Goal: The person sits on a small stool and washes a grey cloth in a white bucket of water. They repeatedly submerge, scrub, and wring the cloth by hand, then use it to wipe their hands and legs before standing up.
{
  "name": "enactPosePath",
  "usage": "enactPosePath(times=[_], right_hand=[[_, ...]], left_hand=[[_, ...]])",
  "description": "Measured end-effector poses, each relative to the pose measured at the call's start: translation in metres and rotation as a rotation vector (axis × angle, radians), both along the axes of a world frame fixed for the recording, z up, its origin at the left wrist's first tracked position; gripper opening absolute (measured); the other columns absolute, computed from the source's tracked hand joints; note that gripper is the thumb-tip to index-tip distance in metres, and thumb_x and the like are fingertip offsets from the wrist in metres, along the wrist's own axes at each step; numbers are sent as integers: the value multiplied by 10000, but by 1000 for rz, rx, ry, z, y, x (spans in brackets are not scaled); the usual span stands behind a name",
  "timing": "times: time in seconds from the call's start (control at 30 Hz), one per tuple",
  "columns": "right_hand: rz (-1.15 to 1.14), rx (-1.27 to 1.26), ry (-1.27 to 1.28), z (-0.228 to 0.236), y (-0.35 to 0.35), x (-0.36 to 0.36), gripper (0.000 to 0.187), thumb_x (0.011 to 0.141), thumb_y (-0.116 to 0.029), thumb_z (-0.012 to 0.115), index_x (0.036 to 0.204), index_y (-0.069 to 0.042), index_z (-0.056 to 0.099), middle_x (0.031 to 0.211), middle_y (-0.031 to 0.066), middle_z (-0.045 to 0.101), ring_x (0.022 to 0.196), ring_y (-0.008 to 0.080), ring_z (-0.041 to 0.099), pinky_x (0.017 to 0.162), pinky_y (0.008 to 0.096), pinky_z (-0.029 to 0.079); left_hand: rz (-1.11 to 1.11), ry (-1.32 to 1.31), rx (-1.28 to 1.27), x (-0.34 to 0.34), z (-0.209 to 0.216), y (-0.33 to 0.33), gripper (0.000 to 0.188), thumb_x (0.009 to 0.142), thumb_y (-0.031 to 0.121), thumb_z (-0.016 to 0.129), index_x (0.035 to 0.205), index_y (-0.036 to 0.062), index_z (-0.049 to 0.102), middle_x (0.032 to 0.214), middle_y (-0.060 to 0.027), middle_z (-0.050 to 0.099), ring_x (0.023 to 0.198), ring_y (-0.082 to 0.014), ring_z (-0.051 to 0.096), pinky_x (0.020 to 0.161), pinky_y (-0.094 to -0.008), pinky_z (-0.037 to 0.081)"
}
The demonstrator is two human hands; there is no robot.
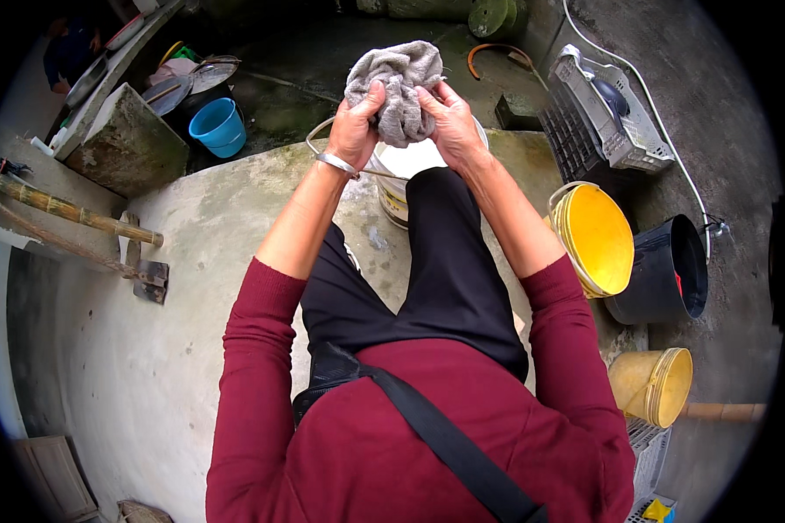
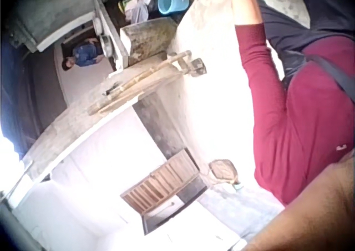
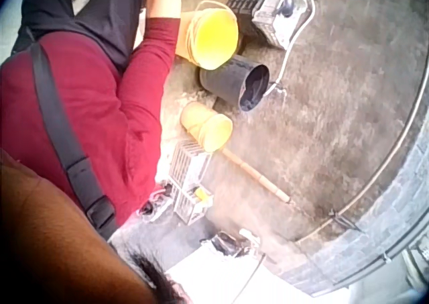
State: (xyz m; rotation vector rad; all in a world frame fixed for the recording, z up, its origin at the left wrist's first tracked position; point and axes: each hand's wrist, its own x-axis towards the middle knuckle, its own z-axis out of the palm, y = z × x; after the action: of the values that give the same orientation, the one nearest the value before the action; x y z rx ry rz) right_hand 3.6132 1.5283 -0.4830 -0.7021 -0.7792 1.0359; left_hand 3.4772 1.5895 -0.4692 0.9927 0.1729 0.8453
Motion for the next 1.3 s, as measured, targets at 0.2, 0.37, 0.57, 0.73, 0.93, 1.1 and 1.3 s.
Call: enactPosePath(times=[0.2, 0.37, 0.57, 0.73, 0.93, 1.1, 1.3], right_hand=[[-266, -57, -275, -8, 14, 24, 377, 809, -53, 653, 1158, 1, 521, 1024, 76, 613, 908, 120, 577, 798, 259, 484], [-339, -35, -336, -35, 36, 54, 403, 790, -46, 672, 1160, 8, 521, 1024, 77, 609, 897, 114, 569, 784, 245, 483], [-367, -83, -454, -96, 56, 106, 458, 772, -103, 681, 1186, -5, 512, 1062, 108, 601, 963, 170, 566, 841, 284, 461], [-436, -779, -1218, -174, 47, 162, 578, 723, -276, 684, 1219, -43, 501, 1131, 220, 568, 1086, 335, 529, 945, 382, 401], [-420, -1111, -1127, -216, 55, 208, 500, 732, -251, 670, 1133, 21, 549, 1063, 260, 583, 998, 377, 571, 832, 440, 463], [-403, -1285, -603, -252, 60, 215, 306, 753, -108, 576, 1012, 51, 615, 1053, 233, 605, 952, 354, 613, 710, 456, 537], [-346, -1334, -556, -244, 48, 199, 250, 762, -12, 507, 959, 90, 622, 920, 232, 636, 765, 360, 654, 524, 471, 560]], left_hand=[[25, 182, -40, 14, -20, 21, 388, 890, 306, 556, 1198, 81, 487, 1131, -51, 561, 1027, -184, 547, 881, -442, 459], [39, 195, -106, 36, -35, 33, 385, 888, 279, 564, 1205, 80, 477, 1132, -60, 555, 1044, -197, 538, 882, -439, 466], [9, 273, -137, 75, -72, 55, 564, 845, 300, 622, 1307, 85, 380, 1232, -107, 499, 1111, -240, 503, 931, -463, 422], [490, 1153, 541, 79, -161, 65, 884, 745, 283, 707, 1392, 8, 170, 1289, -260, 396, 1191, -341, 416, 990, -394, 347], [-89, 1224, 1126, 80, -177, 6, 531, 752, 291, 689, 1216, 98, 518, 1119, -185, 555, 1060, -324, 516, 894, -398, 413], [18, 1311, 1581, 77, -199, 3, 92, 768, 133, 505, 815, 119, 583, 695, -82, 612, 732, -249, 604, 672, -379, 441], [41, 1170, 1626, 52, -213, 12, 93, 755, 100, 483, 758, 138, 568, 658, -61, 605, 708, -212, 599, 812, -389, 431]])
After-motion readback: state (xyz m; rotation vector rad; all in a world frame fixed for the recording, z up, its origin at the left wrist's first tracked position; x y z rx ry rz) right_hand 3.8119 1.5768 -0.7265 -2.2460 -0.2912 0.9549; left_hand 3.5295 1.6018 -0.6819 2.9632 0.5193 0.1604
